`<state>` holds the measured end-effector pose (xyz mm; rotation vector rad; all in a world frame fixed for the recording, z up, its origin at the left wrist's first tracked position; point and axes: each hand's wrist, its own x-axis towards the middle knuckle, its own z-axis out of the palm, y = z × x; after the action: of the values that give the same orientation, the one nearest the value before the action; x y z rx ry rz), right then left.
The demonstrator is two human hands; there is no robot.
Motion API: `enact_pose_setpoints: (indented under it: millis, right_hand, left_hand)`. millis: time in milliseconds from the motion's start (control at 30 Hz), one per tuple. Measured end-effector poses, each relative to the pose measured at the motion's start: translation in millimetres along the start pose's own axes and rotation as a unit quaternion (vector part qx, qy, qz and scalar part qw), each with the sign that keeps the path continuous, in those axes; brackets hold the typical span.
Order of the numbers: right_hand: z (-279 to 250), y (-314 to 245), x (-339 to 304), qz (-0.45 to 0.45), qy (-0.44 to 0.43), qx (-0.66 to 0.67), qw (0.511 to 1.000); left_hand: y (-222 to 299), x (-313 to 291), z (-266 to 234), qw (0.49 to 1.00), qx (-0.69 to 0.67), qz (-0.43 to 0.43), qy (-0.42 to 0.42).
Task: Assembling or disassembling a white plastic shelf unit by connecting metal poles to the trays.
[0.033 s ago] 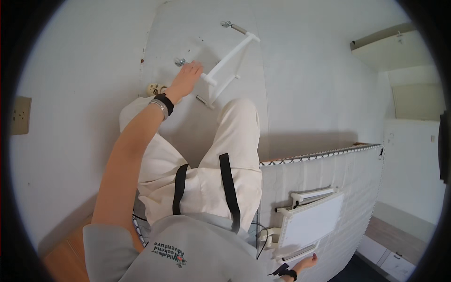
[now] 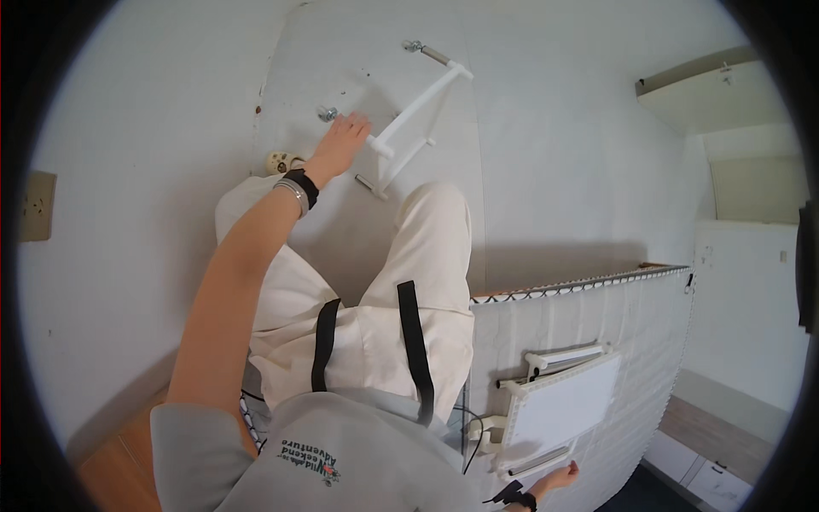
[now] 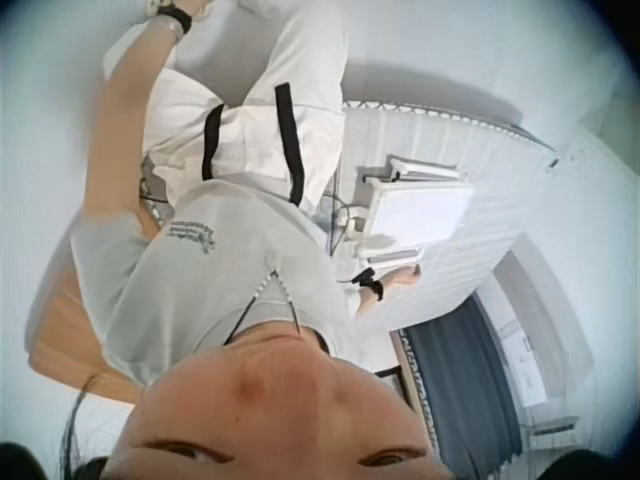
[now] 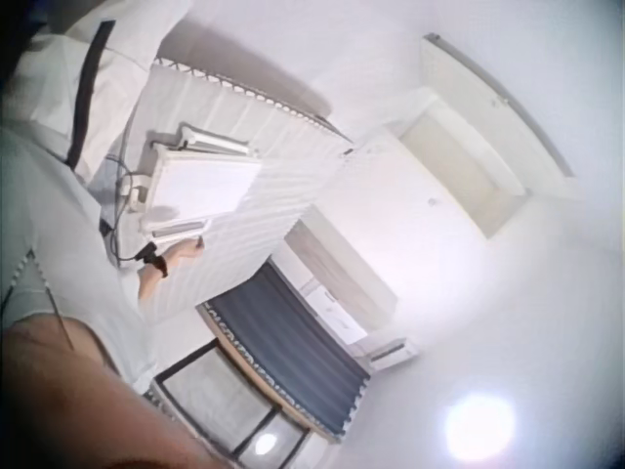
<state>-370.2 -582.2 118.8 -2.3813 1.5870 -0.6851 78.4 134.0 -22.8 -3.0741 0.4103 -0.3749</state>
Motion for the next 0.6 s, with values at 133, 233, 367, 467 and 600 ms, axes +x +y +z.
enact_pose_setpoints:
  millis: [133,233,367,467,600]
  right_hand:
    - [-20.8,-126.9,-26.0,-0.126,0.029,0.059,0.990]
    - [-18.8,-199.4,-37.9,-0.265,-0.025,0.150,0.952]
    - [-11.6,-311.6,-85.3,-0.410,-0.163,0.242,0.864]
    - [17.7,-384.5,-127.7,-0.454,-0.264,0.293,0.799]
    - [54.0,-478.7,-191.1,-0.528,-0.410,0.213,0.713]
  left_hand:
    - [11.7,15.2,3.5,0.995,0.023,-0.002,-0.100]
    - [5.6,16.3,9.2,0.997,-0.033,0.021,-0.068]
    - [18.6,10.9,4.0,0.992,-0.056,0.075,-0.080]
    - [44.3,-9.4,4.2,0.990,-0.082,0.079,-0.081]
    - [77.4,-36.6,4.7,0.982,-0.153,0.075,-0.079]
